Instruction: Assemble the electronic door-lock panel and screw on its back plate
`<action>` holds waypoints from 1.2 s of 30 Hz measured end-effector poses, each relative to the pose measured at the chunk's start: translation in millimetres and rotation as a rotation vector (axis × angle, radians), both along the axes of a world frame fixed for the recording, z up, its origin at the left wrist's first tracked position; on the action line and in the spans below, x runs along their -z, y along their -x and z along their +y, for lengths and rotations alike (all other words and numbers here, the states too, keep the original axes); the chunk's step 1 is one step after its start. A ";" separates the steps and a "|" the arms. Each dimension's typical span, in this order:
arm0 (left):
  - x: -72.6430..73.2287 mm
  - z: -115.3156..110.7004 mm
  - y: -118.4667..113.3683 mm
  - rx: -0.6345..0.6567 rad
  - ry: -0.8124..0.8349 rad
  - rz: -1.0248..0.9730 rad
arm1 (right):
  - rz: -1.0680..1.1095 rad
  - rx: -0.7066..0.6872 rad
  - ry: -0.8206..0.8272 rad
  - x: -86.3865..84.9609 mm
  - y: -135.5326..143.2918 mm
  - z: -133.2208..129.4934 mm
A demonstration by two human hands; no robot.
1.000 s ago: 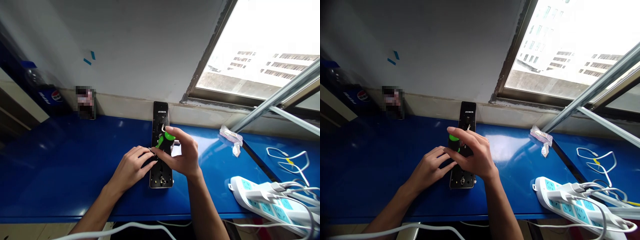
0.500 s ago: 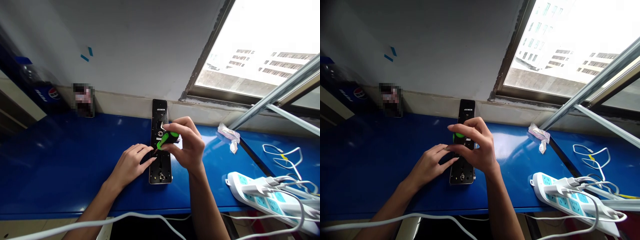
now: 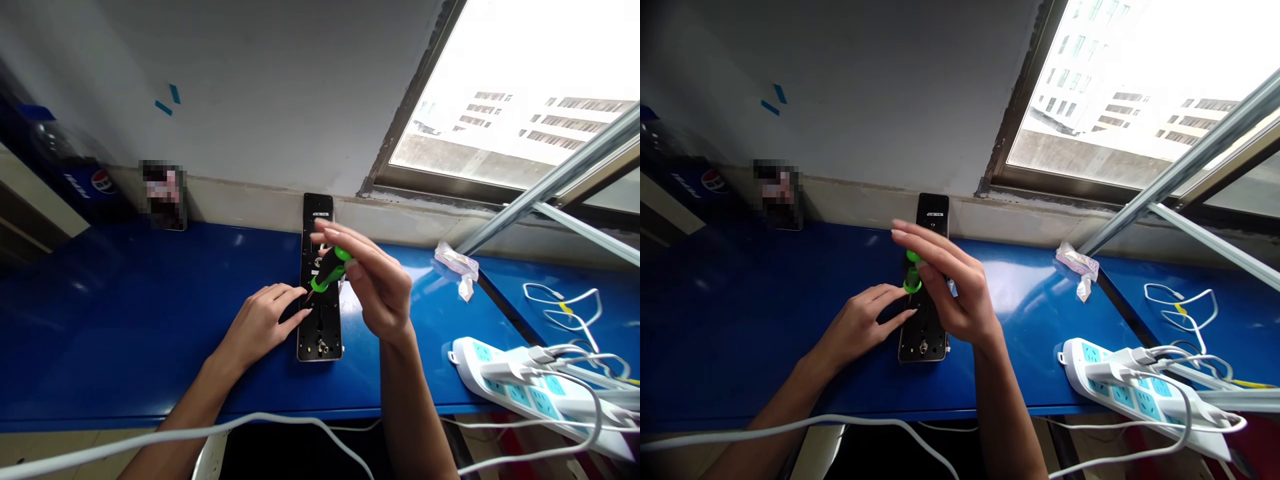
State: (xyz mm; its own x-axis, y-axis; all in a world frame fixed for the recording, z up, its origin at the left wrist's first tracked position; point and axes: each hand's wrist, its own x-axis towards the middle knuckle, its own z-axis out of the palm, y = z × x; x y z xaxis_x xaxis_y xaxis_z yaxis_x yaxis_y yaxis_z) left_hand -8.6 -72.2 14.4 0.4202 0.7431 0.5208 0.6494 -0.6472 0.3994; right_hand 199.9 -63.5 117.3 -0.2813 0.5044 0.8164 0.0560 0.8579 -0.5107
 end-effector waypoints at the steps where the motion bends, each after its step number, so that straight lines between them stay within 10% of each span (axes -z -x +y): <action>1: 0.2 0.0 0.2 -0.005 -0.001 0.003 | 0.007 -0.028 0.003 0.0 0.1 0.2; 31: -2.8 -1.2 0.6 -0.006 0.020 0.022 | 0.035 0.138 -0.114 3.5 -3.0 0.7; 36: -3.8 -1.4 0.3 -0.013 0.023 0.033 | -0.011 -0.024 -0.014 1.0 -4.4 -2.8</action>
State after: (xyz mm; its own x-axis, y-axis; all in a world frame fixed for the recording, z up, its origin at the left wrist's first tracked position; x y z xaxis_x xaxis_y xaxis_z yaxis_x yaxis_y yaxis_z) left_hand -8.8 -73.6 18.2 0.4269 0.7600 0.4900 0.6707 -0.6296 0.3921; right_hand 204.3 -66.2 116.3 -0.3026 0.4856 0.8201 0.0408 0.8663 -0.4978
